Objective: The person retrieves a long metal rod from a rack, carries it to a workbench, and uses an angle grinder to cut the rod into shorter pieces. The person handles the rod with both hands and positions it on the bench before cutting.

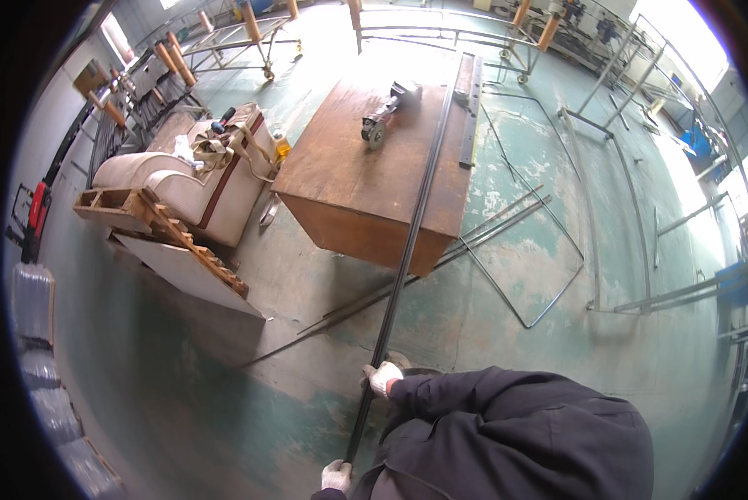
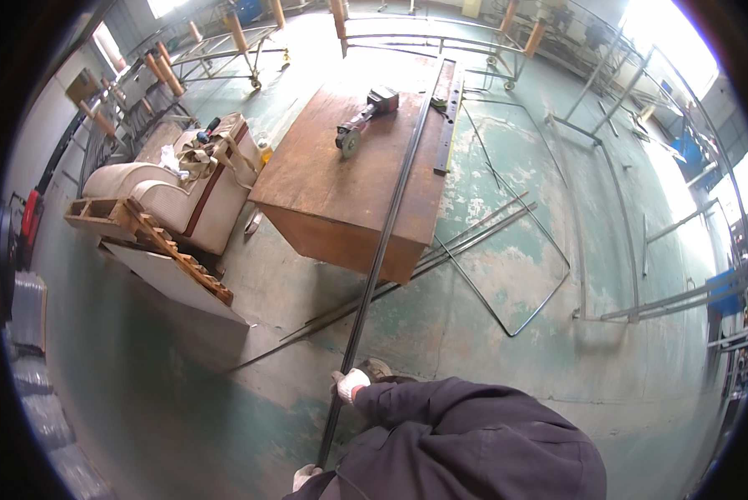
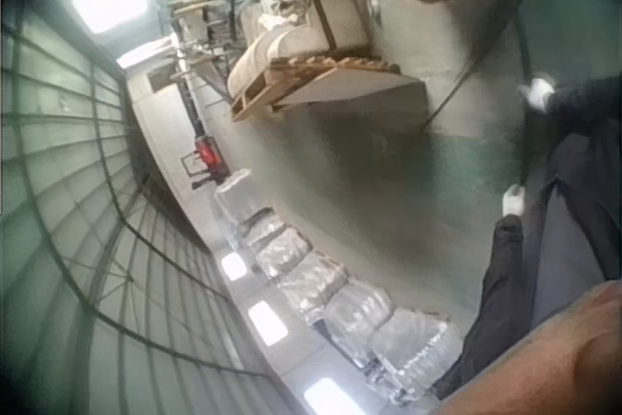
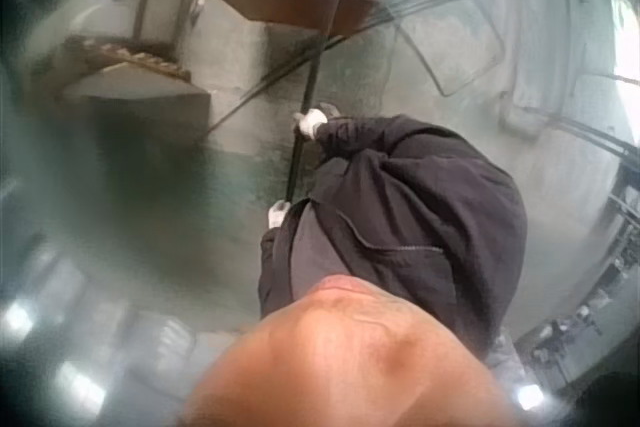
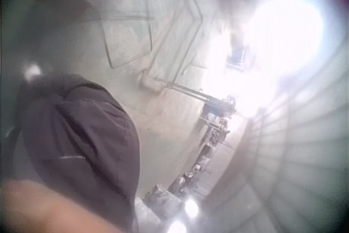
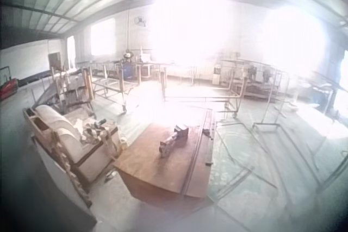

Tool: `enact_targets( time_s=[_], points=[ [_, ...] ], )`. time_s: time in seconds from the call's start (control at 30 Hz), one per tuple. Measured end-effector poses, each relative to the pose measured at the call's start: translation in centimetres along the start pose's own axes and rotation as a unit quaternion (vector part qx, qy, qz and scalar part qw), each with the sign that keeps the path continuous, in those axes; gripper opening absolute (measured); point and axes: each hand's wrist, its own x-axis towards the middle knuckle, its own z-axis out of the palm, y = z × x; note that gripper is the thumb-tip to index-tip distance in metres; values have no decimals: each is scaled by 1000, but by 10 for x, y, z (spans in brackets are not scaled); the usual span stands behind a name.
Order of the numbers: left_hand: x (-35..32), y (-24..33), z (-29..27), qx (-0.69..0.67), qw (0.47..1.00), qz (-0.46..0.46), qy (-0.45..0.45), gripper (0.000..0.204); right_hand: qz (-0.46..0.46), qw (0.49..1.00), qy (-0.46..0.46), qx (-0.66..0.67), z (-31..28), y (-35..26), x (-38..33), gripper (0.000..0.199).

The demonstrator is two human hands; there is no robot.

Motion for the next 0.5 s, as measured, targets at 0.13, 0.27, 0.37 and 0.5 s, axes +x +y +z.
enact_targets(
  time_s=[0.13,0.27,0.37,0.5],
  points=[
    [-7,-6,-3,-5,1000,-4,0,49,7,999,13,-30,1,0,2,45],
    [-18,-24,-26,-67,997,-18,-22,46,30,995,-30,91,-2,-13,-14,42],
    [-23,-54,-43,-51,998,14,-35,38,26,993,-64,97,0,-20,-19,39],
    [-48,-88,-72,-43,997,-7,-66,35,-16,990,-67,126,6,-13,-16,43]
  ],
)
